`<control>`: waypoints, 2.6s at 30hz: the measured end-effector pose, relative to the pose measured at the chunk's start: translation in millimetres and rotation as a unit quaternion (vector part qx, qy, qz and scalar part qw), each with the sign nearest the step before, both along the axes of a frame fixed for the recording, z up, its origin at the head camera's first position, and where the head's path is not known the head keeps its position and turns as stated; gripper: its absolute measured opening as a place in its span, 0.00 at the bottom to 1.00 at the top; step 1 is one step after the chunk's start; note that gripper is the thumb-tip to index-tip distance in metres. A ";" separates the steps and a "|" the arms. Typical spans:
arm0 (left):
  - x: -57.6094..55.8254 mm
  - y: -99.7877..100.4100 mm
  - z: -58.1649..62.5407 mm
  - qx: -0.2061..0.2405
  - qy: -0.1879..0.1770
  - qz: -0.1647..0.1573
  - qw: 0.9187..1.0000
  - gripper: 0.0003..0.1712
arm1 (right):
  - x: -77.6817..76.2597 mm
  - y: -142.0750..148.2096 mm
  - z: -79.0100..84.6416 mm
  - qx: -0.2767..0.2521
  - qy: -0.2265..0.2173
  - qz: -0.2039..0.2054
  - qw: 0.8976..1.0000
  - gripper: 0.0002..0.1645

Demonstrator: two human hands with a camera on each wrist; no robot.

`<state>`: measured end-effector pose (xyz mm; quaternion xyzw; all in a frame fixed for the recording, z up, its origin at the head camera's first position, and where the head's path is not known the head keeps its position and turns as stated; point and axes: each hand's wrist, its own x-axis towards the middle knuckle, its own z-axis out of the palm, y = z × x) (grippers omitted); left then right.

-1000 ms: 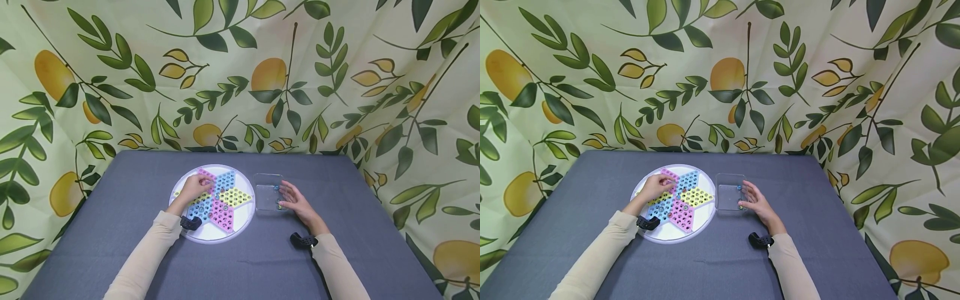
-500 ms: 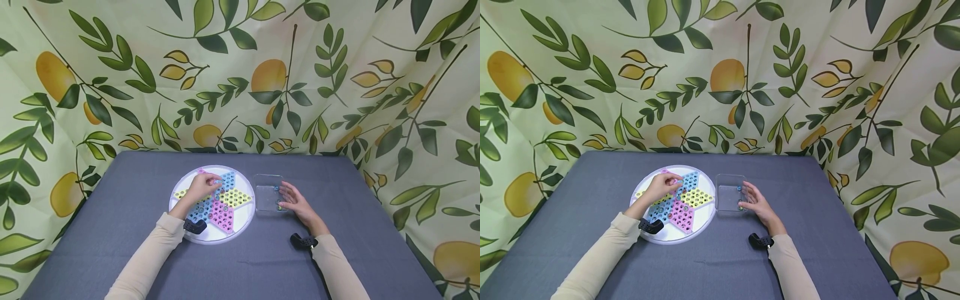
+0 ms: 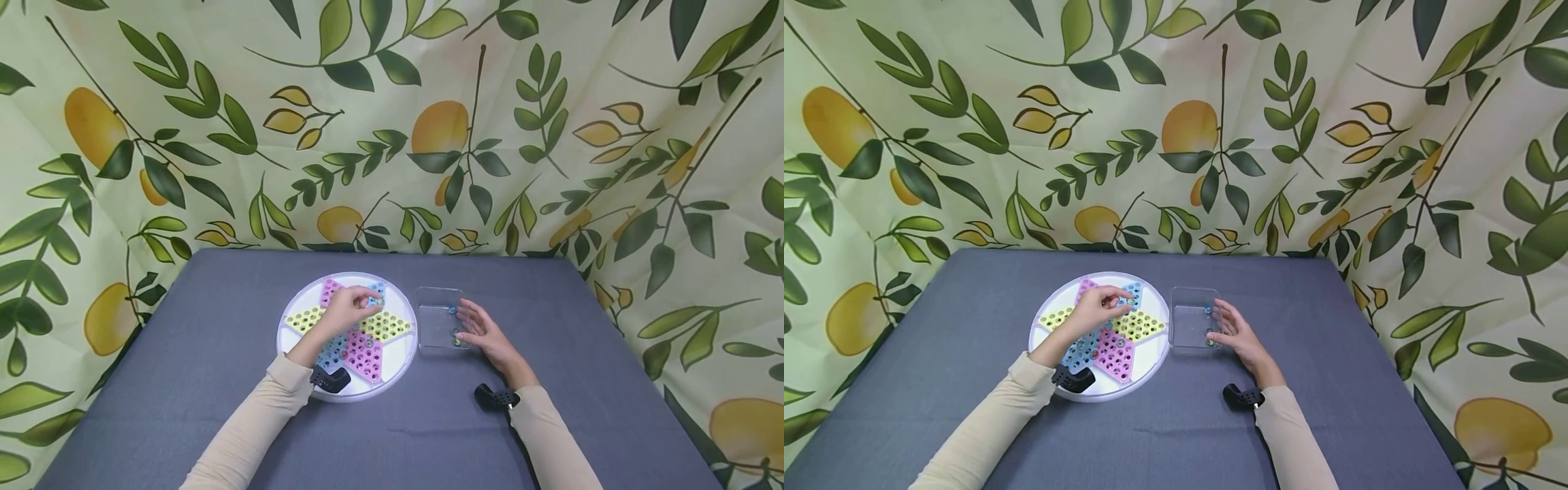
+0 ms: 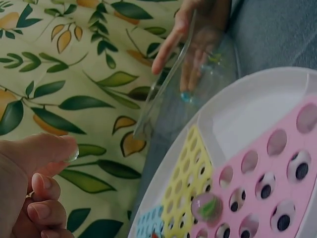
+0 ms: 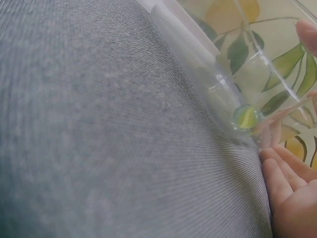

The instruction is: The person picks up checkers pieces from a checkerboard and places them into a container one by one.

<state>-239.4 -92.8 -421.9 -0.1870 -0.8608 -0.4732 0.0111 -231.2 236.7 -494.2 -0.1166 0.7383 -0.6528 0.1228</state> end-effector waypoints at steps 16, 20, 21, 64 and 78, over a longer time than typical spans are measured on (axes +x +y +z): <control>12.8 29.6 0.1 0.015 -0.007 -0.046 0.999 0.14 | 1.5 -1.6 2.5 0.020 -0.004 -0.008 1.000 0.49; 13.5 35.5 -2.4 0.007 -0.001 -0.057 0.998 0.14 | 1.9 -1.8 2.1 0.018 -0.004 -0.007 1.000 0.50; 13.5 36.8 -3.2 0.005 0.001 -0.058 0.998 0.14 | 2.0 -1.6 1.8 0.017 -0.005 -0.006 1.000 0.50; 17.1 70.1 -29.6 -0.020 0.008 -0.095 0.995 0.13 | -1.7 -1.2 -0.7 -0.002 -0.006 -0.007 1.000 0.49; 23.8 65.2 -21.8 -0.007 0.006 -0.090 0.996 0.13 | -1.4 -1.1 -0.6 0.009 -0.003 -0.008 1.000 0.49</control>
